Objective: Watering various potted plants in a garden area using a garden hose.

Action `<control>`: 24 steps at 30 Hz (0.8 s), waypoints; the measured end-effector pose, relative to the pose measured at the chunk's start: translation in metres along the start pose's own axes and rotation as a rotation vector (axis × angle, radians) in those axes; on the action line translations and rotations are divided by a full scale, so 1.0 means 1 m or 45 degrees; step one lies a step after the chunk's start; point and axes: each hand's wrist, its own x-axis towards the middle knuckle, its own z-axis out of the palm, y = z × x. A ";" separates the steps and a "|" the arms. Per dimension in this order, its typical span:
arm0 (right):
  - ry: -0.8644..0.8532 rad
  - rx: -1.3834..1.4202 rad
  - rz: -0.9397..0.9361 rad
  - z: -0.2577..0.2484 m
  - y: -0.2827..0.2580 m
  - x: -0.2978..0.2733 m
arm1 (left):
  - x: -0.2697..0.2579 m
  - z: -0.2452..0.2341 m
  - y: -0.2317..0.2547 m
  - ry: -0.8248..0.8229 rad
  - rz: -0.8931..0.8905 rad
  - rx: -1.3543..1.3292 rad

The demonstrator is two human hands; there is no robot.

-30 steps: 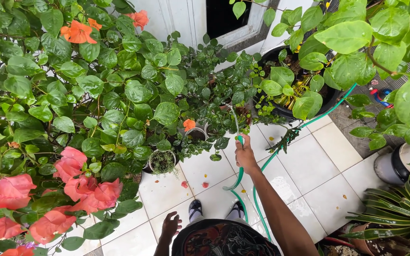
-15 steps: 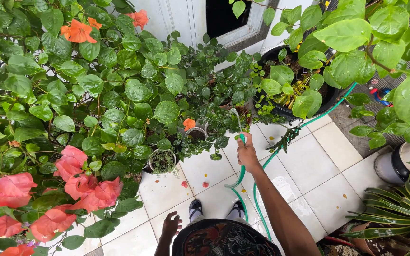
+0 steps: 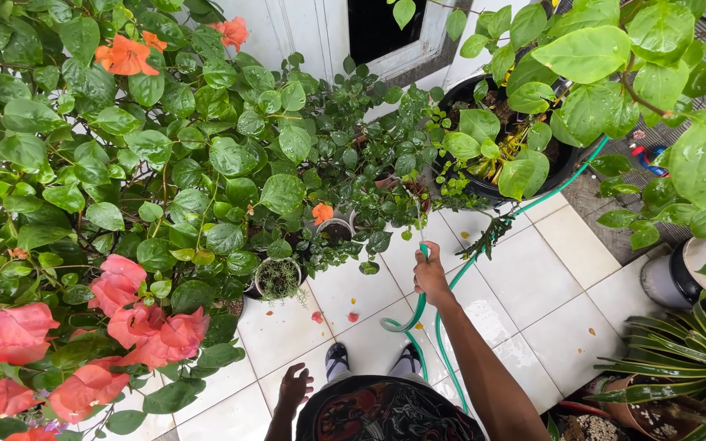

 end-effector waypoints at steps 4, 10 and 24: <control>0.015 0.019 0.019 -0.004 0.011 0.004 | 0.003 0.001 0.001 -0.011 0.011 0.029; -0.002 0.037 0.019 -0.014 0.016 0.004 | 0.006 0.008 0.008 -0.029 0.013 0.021; -0.052 -0.013 -0.026 -0.017 0.006 -0.005 | 0.011 0.011 0.005 -0.026 0.023 0.024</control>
